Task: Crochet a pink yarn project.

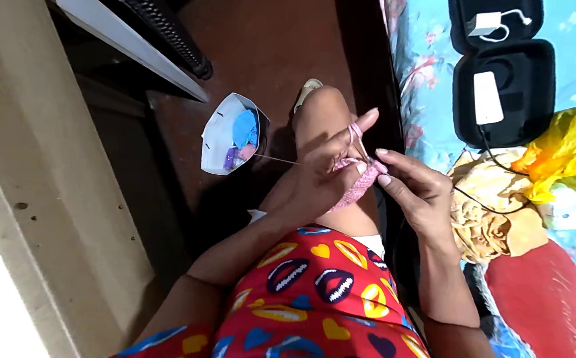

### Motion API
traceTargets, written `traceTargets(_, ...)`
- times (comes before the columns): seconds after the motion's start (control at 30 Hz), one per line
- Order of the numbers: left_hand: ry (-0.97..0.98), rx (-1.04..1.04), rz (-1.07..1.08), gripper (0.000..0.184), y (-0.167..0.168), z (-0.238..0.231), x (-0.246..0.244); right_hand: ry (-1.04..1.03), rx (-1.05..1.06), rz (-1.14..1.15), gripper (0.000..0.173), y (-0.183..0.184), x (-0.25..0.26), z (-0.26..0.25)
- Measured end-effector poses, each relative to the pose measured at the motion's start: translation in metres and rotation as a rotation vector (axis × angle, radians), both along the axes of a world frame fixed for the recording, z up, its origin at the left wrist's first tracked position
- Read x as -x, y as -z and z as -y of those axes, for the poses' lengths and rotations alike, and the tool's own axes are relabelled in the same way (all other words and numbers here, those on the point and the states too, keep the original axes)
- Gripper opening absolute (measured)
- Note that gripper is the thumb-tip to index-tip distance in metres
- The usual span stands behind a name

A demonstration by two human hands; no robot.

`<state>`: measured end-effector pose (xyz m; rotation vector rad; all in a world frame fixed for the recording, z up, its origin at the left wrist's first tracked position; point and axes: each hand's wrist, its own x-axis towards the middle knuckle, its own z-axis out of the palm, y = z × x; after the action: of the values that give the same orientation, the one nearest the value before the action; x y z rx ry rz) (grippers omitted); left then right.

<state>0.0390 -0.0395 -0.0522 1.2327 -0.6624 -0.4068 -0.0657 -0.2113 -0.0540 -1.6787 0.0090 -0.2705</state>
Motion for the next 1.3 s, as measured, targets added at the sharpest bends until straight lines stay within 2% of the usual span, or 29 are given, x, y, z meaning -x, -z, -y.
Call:
traceTargets(0.07,-0.020,0.037,-0.015,0.049,0.001,0.001,0.005,0.010,-0.232,-0.076,0.034,0.000,-0.003,-0.003)
traceTargets(0.13,-0.062,0.030,-0.100,0.049,-0.004,0.000,0.006,0.017,-0.275,-0.092,0.032,0.002,-0.004,-0.002)
traceTargets(0.2,-0.076,-0.018,-0.197,0.052,-0.014,-0.004,0.007,0.015,-0.122,-0.041,0.031,0.003,-0.004,0.001)
traceTargets(0.33,-0.115,-0.032,-0.302,0.051,-0.016,-0.003,0.005,0.025,0.314,0.089,0.031,0.004,-0.003,0.012)
traceTargets(0.47,-0.144,-0.021,-0.324,0.048,-0.012,0.000,0.000,0.024,0.626,0.137,0.038,0.001,-0.004,0.021)
traceTargets(0.6,-0.153,-0.060,-0.322,0.049,-0.018,-0.002,0.004,0.050,0.790,0.155,0.038,-0.004,-0.004,0.019)
traceTargets(0.73,-0.207,-0.059,-0.179,0.047,-0.012,0.000,0.005,0.079,0.885,0.156,0.038,-0.005,-0.003,0.014)
traceTargets(0.83,-0.216,-0.060,-0.121,0.046,-0.010,0.001,0.004,0.088,0.865,0.167,0.037,-0.003,-0.003,0.011)
traceTargets(1.03,-0.155,-0.060,-0.321,0.051,-0.012,0.002,0.003,0.085,0.754,0.191,0.034,0.004,-0.004,0.010)
traceTargets(1.13,-0.162,-0.050,-0.307,0.052,-0.010,0.003,0.004,0.095,0.706,0.169,0.034,0.004,-0.004,0.008)
traceTargets(1.17,-0.171,-0.068,-0.252,0.053,-0.010,0.002,0.007,0.094,0.629,0.146,0.034,0.004,-0.003,0.007)
traceTargets(1.23,-0.172,-0.095,-0.005,0.051,-0.007,-0.001,0.013,0.075,0.369,0.053,0.034,0.001,-0.001,0.001)
traceTargets(1.3,-0.229,-0.151,0.350,0.033,0.002,-0.001,0.017,0.046,0.091,-0.096,0.036,-0.011,0.001,-0.008)
